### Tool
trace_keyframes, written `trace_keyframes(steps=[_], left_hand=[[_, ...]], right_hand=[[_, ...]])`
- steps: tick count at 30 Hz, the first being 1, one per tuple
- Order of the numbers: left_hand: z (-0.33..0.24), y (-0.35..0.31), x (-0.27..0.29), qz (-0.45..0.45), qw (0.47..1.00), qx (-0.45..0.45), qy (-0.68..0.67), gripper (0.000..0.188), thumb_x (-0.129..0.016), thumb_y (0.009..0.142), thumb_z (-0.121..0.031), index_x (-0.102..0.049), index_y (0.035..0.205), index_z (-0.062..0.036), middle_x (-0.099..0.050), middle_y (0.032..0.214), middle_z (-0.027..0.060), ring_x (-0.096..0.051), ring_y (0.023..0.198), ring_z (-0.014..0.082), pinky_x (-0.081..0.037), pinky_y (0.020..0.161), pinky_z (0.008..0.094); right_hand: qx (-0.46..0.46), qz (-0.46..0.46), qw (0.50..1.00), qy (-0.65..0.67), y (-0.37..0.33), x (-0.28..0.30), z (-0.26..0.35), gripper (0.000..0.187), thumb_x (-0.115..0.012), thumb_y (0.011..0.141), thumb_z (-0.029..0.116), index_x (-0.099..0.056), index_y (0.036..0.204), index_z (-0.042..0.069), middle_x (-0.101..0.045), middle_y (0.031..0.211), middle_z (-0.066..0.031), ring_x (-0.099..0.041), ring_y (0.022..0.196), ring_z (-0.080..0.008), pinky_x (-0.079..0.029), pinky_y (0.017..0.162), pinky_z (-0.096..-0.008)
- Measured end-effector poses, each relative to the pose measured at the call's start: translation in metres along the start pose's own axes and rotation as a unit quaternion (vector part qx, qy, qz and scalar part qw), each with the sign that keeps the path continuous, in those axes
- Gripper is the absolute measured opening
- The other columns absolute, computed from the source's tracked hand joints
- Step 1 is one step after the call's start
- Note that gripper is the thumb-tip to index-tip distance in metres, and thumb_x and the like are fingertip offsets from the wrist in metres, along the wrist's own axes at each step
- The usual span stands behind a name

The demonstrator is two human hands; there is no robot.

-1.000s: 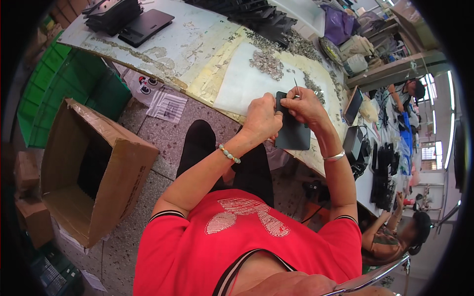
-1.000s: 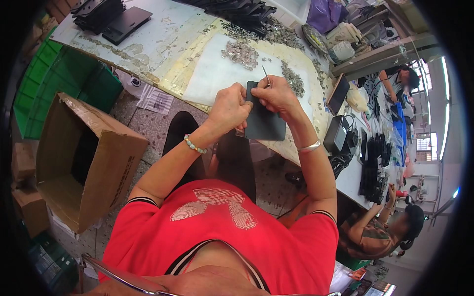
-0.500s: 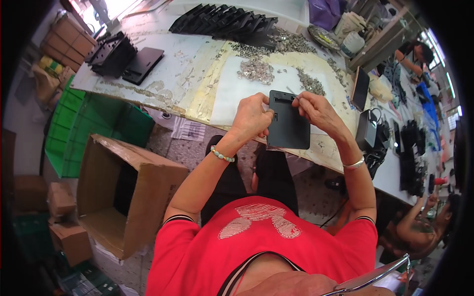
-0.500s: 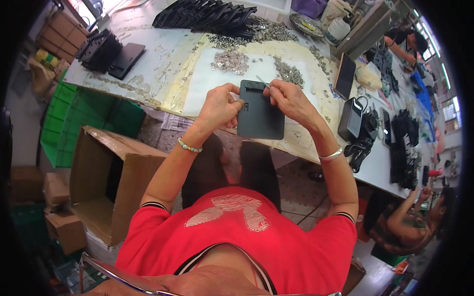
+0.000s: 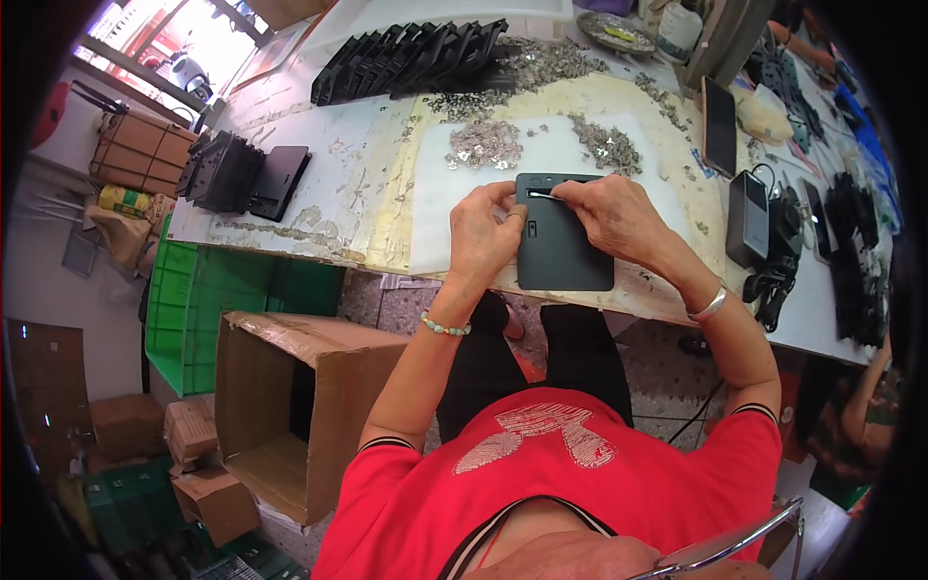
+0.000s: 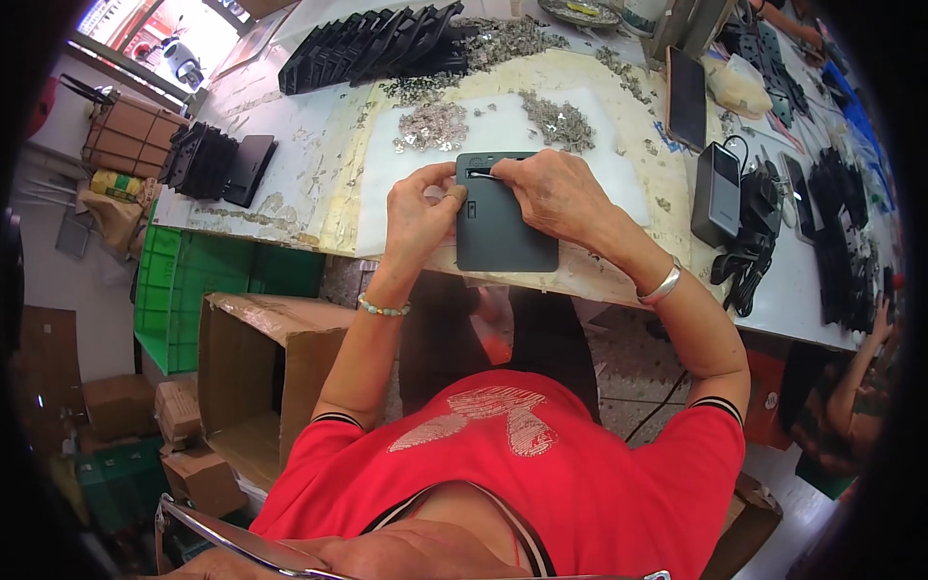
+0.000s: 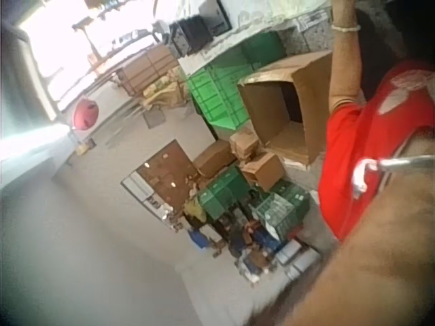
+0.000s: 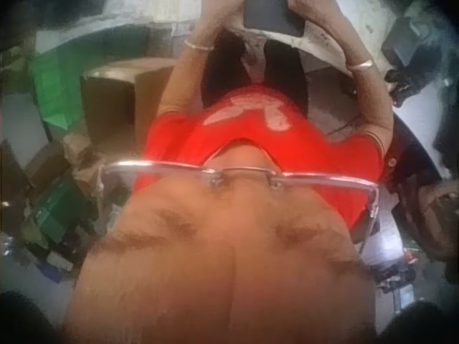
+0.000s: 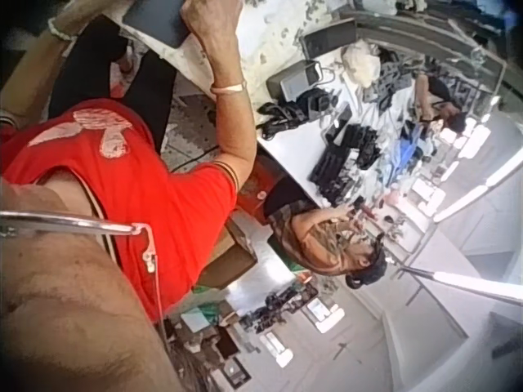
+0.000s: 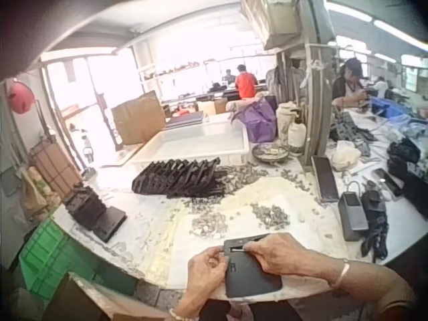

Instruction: Assembling small plastic components by inserting metal pins or springs into plastic housings at a workbench.

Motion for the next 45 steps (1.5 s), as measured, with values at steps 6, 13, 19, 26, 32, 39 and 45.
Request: trace_keyframes(steps=[6, 13, 19, 26, 32, 39, 45], left_hand=[[-0.002, 0.002, -0.004, 0.02, 0.999, -0.01, -0.033, 0.029, -0.064, 0.083, 0.001, -0.066, 0.111, 0.0036, -0.06, 0.072, 0.001, -0.058, 0.054, 0.0065, -0.047, 0.043, 0.0227], [-0.006, 0.001, -0.008, 0.053, 0.997, 0.013, -0.062, 0.031, -0.062, 0.083, 0.003, -0.065, 0.114, 0.0033, -0.056, 0.073, -0.0011, -0.053, 0.053, 0.0034, -0.044, 0.043, 0.0216], [-0.016, 0.001, -0.008, 0.041, 0.997, -0.061, -0.034, 0.028, -0.064, 0.078, 0.001, -0.064, 0.106, 0.0035, -0.055, 0.065, 0.0062, -0.049, 0.052, 0.011, -0.042, 0.05, 0.0283], [-0.019, 0.0, -0.006, 0.007, 0.996, -0.086, -0.006, 0.024, -0.063, 0.077, 0.005, -0.061, 0.101, 0.0047, -0.054, 0.068, 0.01, -0.05, 0.055, 0.0167, -0.041, 0.053, 0.0319], [-0.028, -0.004, -0.002, -0.015, 0.993, -0.113, 0.012, 0.017, -0.062, 0.075, 0.007, -0.059, 0.092, 0.0043, -0.05, 0.067, 0.0118, -0.049, 0.056, 0.0233, -0.039, 0.055, 0.0371], [-0.029, -0.002, -0.001, -0.026, 0.992, -0.122, 0.003, 0.012, -0.063, 0.074, 0.007, -0.056, 0.084, 0.0041, -0.05, 0.066, 0.0121, -0.05, 0.055, 0.0253, -0.039, 0.054, 0.0381], [-0.017, 0.001, -0.008, 0.004, 0.995, -0.086, 0.043, 0.041, -0.064, 0.078, 0.001, -0.062, 0.119, 0.0042, -0.056, 0.066, 0.0037, -0.048, 0.056, 0.0088, -0.042, 0.054, 0.0274]], right_hand=[[0.039, -0.038, 0.997, 0.048, -0.001, 0.0, 0.004, 0.022, -0.059, 0.083, 0.007, -0.068, 0.103, 0.008, -0.065, 0.077, -0.0183, -0.064, 0.071, -0.0374, -0.05, 0.064, -0.0442], [0.056, -0.033, 0.998, -0.007, -0.001, -0.004, 0.008, 0.022, -0.057, 0.079, 0.003, -0.064, 0.099, 0.006, -0.065, 0.075, -0.0169, -0.064, 0.07, -0.0365, -0.05, 0.062, -0.0455], [0.08, -0.037, 0.994, -0.062, -0.003, -0.005, 0.02, 0.018, -0.059, 0.076, 0.003, -0.06, 0.094, 0.003, -0.065, 0.072, -0.0161, -0.065, 0.067, -0.0348, -0.051, 0.06, -0.0448], [0.07, 0.041, 0.986, -0.143, 0.007, -0.009, 0.031, 0.008, -0.058, 0.077, 0.004, -0.062, 0.083, 0.0, -0.067, 0.072, -0.0183, -0.069, 0.07, -0.032, -0.055, 0.061, -0.0399], [0.072, 0.116, 0.975, -0.176, 0.017, -0.013, 0.04, 0.008, -0.058, 0.079, 0.006, -0.057, 0.084, -0.001, -0.065, 0.069, -0.0166, -0.068, 0.066, -0.0313, -0.054, 0.056, -0.0392], [0.099, 0.107, 0.959, -0.244, 0.016, -0.016, 0.052, 0.01, -0.059, 0.078, 0.005, -0.067, 0.079, 0.0, -0.068, 0.075, -0.0154, -0.07, 0.072, -0.0297, -0.056, 0.063, -0.0373], [0.066, 0.037, 0.977, -0.199, 0.001, -0.015, 0.029, 0.007, -0.058, 0.078, 0.005, -0.064, 0.08, 0.003, -0.068, 0.074, -0.0161, -0.069, 0.072, -0.0322, -0.055, 0.062, -0.0398]])
Point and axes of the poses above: each hand's wrist, its own y-axis towards the middle knuckle, its own x-axis out of the back of the hand, z = x × y, the point moved 10 cm from there along y, towards the middle knuckle
